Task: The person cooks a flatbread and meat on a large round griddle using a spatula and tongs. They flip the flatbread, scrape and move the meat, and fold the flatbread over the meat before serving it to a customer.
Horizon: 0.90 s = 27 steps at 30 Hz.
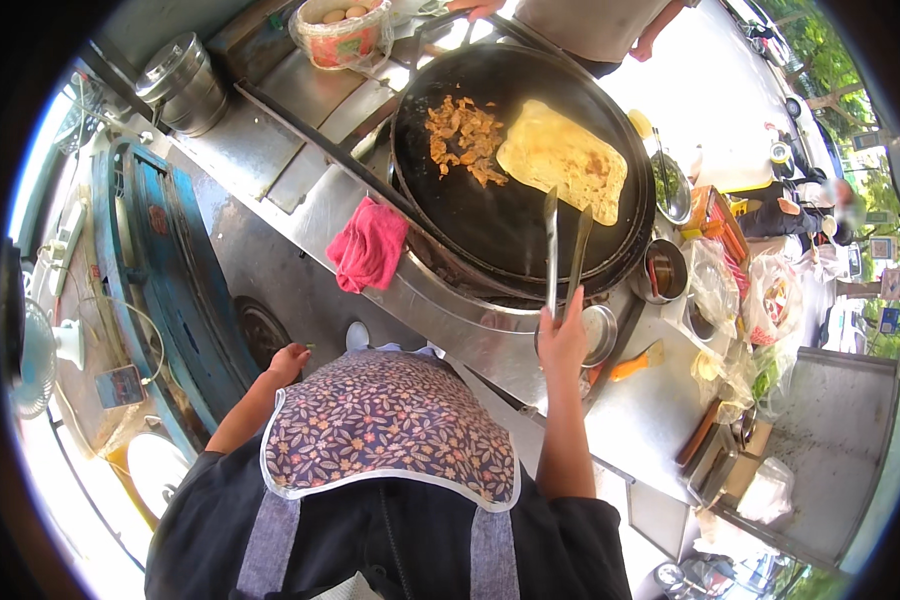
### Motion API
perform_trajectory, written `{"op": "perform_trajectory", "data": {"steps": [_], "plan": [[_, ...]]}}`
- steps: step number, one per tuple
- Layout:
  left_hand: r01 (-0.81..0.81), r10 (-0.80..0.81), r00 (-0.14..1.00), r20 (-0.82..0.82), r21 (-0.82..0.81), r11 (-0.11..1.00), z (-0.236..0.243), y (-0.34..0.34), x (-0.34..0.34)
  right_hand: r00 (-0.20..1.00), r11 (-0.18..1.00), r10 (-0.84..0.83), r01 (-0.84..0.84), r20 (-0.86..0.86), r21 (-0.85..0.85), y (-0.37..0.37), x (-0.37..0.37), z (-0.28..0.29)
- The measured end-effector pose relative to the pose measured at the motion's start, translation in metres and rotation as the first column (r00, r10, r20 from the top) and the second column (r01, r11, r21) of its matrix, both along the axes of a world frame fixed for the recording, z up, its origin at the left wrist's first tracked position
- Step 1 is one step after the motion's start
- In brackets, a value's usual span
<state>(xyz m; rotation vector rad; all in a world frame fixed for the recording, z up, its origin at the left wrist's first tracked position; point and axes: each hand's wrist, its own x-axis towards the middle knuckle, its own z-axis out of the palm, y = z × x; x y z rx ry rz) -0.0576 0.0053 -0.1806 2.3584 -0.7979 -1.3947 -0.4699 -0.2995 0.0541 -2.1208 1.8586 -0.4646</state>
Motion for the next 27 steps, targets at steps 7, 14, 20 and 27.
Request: {"op": "perform_trajectory", "data": {"steps": [7, 14, 20, 27], "plan": [[0.058, -0.06, 0.998, 0.015, 0.091, 0.994, 0.001, 0.006, -0.006, 0.999, 1.0, 0.012, -0.011, -0.052, 0.009, 0.024, 0.011, -0.031], [0.061, -0.077, 0.994, 0.08, 0.191, 0.98, 0.01, 0.007, 0.005, 0.994, 0.997, -0.019, 0.028, -0.112, 0.074, 0.015, 0.021, -0.024], [0.035, -0.042, 0.999, 0.034, 0.184, 0.982, -0.004, 0.006, -0.001, 0.985, 0.991, -0.059, 0.077, -0.162, 0.106, 0.016, 0.029, -0.018], [0.03, -0.036, 0.999, 0.028, 0.167, 0.985, 0.004, 0.001, -0.005, 0.996, 0.993, 0.094, -0.095, 0.012, 0.077, 0.005, 0.011, 0.003]]}}
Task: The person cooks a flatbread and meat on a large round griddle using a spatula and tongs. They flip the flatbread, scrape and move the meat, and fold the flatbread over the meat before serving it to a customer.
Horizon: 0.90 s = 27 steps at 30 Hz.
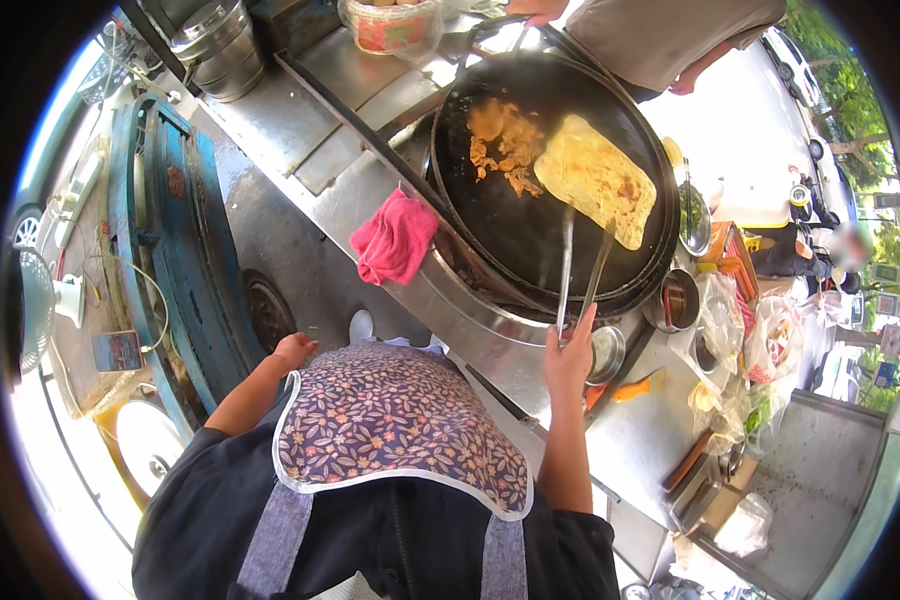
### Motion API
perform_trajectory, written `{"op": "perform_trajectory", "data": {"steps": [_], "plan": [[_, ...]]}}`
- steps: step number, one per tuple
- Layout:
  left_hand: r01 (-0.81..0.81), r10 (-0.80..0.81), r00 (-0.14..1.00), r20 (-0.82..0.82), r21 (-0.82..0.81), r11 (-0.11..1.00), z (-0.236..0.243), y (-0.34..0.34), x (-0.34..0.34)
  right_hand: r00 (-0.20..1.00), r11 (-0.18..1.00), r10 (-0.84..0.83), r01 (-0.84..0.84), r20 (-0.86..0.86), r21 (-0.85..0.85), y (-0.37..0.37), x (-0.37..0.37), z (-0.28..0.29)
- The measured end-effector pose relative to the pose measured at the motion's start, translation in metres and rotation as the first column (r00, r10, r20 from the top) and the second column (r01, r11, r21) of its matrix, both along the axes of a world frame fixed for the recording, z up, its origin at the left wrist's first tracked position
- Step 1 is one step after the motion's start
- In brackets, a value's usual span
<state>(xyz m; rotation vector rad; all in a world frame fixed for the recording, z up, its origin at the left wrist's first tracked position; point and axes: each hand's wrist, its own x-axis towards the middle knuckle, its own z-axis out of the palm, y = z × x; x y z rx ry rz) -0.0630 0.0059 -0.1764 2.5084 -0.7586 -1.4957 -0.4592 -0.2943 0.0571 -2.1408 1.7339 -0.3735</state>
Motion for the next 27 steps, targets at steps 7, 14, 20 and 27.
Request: {"op": "perform_trajectory", "data": {"steps": [7, 14, 20, 27], "plan": [[0.0, 0.001, 0.999, 0.035, -0.023, 1.0, 0.013, 0.004, 0.01, 0.791, 0.854, 0.324, -0.481, -0.519, -0.201, -0.046, 0.023, 0.041], [-0.007, 0.01, 0.999, 0.031, -0.089, 0.996, 0.001, -0.002, -0.001, 0.808, 0.88, 0.238, -0.415, -0.539, -0.233, -0.11, 0.086, 0.01], [-0.168, 0.161, 0.985, -0.061, -0.135, 0.977, -0.007, 0.015, -0.016, 0.911, 0.853, 0.0, -0.216, 0.413, 0.476, -0.109, 0.104, 0.031], [-0.212, 0.212, 0.977, -0.005, 0.03, 0.977, -0.003, 0.059, -0.019, 0.795, 0.816, -0.172, -0.216, 0.581, 0.537, -0.102, 0.09, 0.024]]}}
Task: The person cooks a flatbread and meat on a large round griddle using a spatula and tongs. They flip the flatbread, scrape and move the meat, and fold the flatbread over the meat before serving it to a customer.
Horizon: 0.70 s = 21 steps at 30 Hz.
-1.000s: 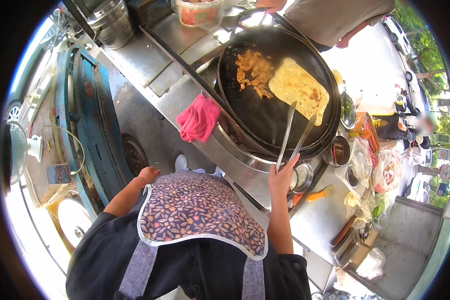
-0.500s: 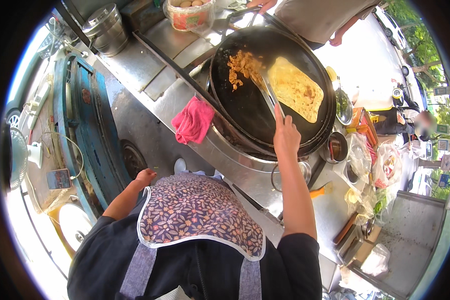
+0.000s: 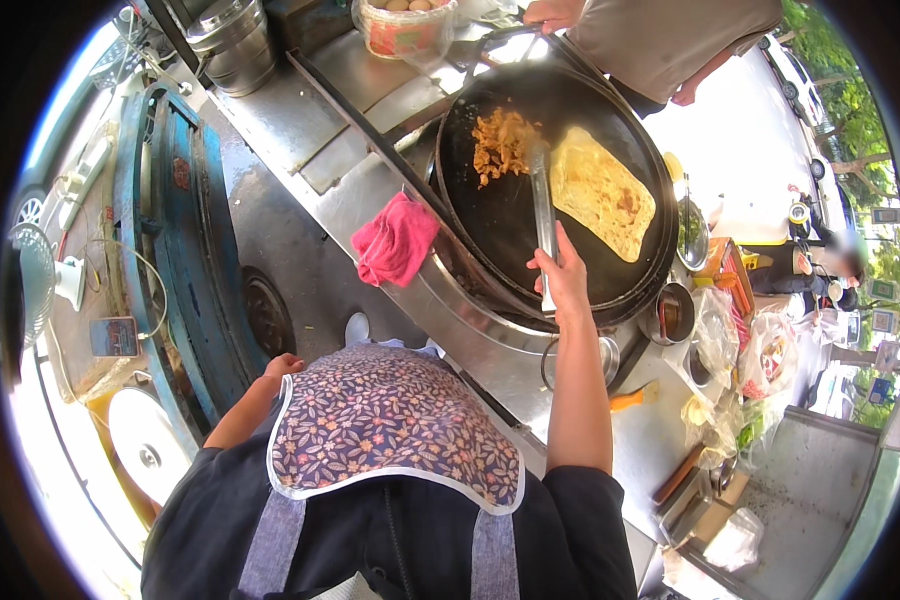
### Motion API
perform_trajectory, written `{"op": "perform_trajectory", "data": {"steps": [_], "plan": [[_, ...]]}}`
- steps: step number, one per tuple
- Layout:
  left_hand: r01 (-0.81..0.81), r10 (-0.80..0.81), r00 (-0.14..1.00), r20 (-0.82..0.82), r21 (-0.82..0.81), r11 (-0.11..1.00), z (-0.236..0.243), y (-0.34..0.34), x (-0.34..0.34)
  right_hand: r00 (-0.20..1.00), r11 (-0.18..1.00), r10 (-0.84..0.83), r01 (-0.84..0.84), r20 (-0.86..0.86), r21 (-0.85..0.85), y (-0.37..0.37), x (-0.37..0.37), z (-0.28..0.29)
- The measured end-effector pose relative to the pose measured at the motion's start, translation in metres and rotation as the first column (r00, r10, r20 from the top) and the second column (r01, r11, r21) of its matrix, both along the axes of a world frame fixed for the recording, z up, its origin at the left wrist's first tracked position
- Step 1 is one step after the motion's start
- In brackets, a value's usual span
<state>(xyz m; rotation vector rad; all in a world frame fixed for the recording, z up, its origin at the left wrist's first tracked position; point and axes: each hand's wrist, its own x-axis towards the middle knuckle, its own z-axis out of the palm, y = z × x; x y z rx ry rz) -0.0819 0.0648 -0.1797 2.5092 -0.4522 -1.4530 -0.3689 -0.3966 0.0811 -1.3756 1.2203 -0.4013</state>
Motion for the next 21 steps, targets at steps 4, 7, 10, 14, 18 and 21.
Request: {"op": "perform_trajectory", "data": {"steps": [4, 7, 10, 14, 18, 21], "plan": [[-0.039, 0.039, 0.999, -0.007, -0.023, 0.999, 0.007, 0.009, 0.004, 0.952, 0.967, -0.02, -0.06, -0.307, -0.249, 0.007, 0.0, 0.01], [0.116, -0.117, 0.992, 0.035, 0.029, 0.993, 0.009, -0.002, 0.012, 0.653, 0.699, -0.067, -0.509, -0.754, -0.502, 0.016, 0.005, -0.008], [0.077, -0.075, 0.997, 0.036, -0.063, 0.995, 0.015, -0.023, 0.012, 0.748, 0.706, -0.032, -0.452, -0.663, -0.545, 0.024, 0.002, -0.009], [0.129, -0.126, 0.992, 0.027, -0.163, 0.978, 0.011, -0.047, 0.016, 0.793, 0.679, -0.007, -0.443, -0.609, -0.585, 0.02, 0.004, 0.002], [0.149, -0.151, 0.988, -0.004, -0.155, 0.977, 0.0, -0.053, 0.017, 0.654, 0.599, -0.108, -0.559, -0.749, -0.574, 0.008, 0.027, -0.005], [0.16, -0.16, 0.987, 0.009, -0.123, 0.979, 0.006, -0.055, 0.019, 0.59, 0.568, -0.135, -0.613, -0.796, -0.55, -0.003, 0.035, -0.014]]}}
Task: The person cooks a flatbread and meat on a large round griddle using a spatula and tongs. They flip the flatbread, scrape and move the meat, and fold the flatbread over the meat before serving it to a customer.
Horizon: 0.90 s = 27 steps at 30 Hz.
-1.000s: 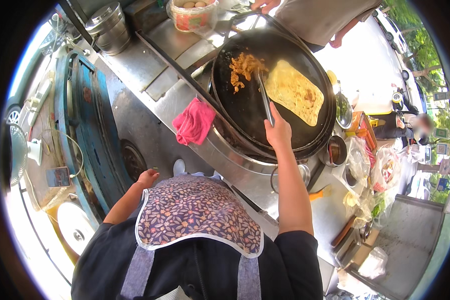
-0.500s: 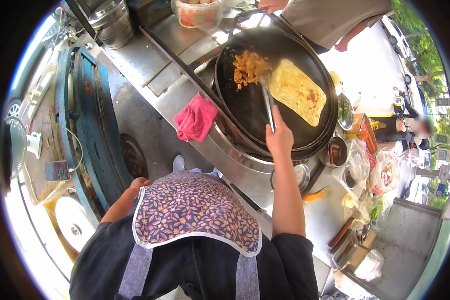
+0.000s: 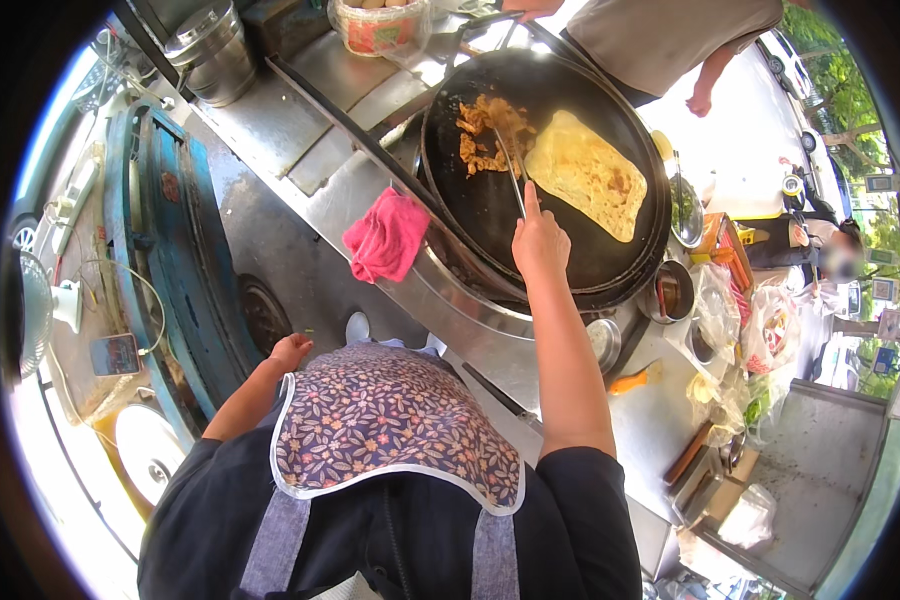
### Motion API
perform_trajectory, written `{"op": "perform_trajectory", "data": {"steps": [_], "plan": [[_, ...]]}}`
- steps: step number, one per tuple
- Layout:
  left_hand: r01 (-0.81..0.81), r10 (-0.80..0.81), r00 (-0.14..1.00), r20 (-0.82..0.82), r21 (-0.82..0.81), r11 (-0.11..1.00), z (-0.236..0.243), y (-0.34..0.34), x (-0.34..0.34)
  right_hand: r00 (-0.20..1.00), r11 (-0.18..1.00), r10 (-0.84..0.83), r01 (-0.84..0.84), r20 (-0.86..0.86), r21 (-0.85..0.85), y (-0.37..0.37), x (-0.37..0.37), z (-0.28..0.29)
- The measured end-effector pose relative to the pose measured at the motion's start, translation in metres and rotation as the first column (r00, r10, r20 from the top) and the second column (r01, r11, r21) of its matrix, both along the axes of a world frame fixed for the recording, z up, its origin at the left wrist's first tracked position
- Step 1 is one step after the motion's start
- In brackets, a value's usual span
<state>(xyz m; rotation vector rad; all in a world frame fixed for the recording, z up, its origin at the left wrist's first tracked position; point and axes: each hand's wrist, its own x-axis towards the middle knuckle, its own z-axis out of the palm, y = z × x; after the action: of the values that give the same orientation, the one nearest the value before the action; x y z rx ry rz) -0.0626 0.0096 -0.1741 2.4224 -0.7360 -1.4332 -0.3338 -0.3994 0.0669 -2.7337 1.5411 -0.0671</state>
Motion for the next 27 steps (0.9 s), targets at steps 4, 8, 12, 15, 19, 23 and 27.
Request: {"op": "perform_trajectory", "data": {"steps": [4, 8, 12, 15, 19, 23, 27], "plan": [[-0.061, 0.061, 0.998, 0.003, 0.02, 0.998, -0.003, 0.017, 0.002, 0.943, 0.89, -0.21, 0.076, 0.256, 0.45, 0.001, 0.008, 0.022], [-0.084, 0.081, 0.996, 0.036, 0.079, 0.993, -0.011, 0.036, -0.002, 0.646, 0.506, -0.569, -0.213, 0.509, 0.836, 0.001, 0.001, 0.03], [-0.111, 0.11, 0.994, 0.016, 0.081, 0.99, -0.004, 0.042, -0.009, 0.579, 0.449, -0.669, -0.186, 0.467, 0.874, -0.003, -0.009, 0.022], [-0.121, 0.121, 0.993, 0.012, 0.093, 0.988, 0.005, 0.037, -0.012, 0.628, 0.571, -0.592, -0.114, 0.505, 0.813, -0.002, -0.018, 0.021], [-0.114, 0.116, 0.993, -0.01, 0.108, 0.988, -0.014, 0.043, -0.01, 0.905, 0.947, -0.154, 0.02, 0.397, 0.32, -0.001, -0.015, 0.013], [-0.046, 0.045, 0.999, 0.02, 0.062, 0.997, -0.013, 0.031, -0.008, 0.999, 0.999, -0.019, 0.021, -0.04, 0.041, 0.014, 0.004, -0.005], [-0.028, 0.028, 1.0, 0.008, 0.038, 0.999, -0.008, 0.013, -0.003, 0.999, 0.999, -0.015, 0.016, -0.046, 0.028, 0.016, 0.01, -0.003]]}}
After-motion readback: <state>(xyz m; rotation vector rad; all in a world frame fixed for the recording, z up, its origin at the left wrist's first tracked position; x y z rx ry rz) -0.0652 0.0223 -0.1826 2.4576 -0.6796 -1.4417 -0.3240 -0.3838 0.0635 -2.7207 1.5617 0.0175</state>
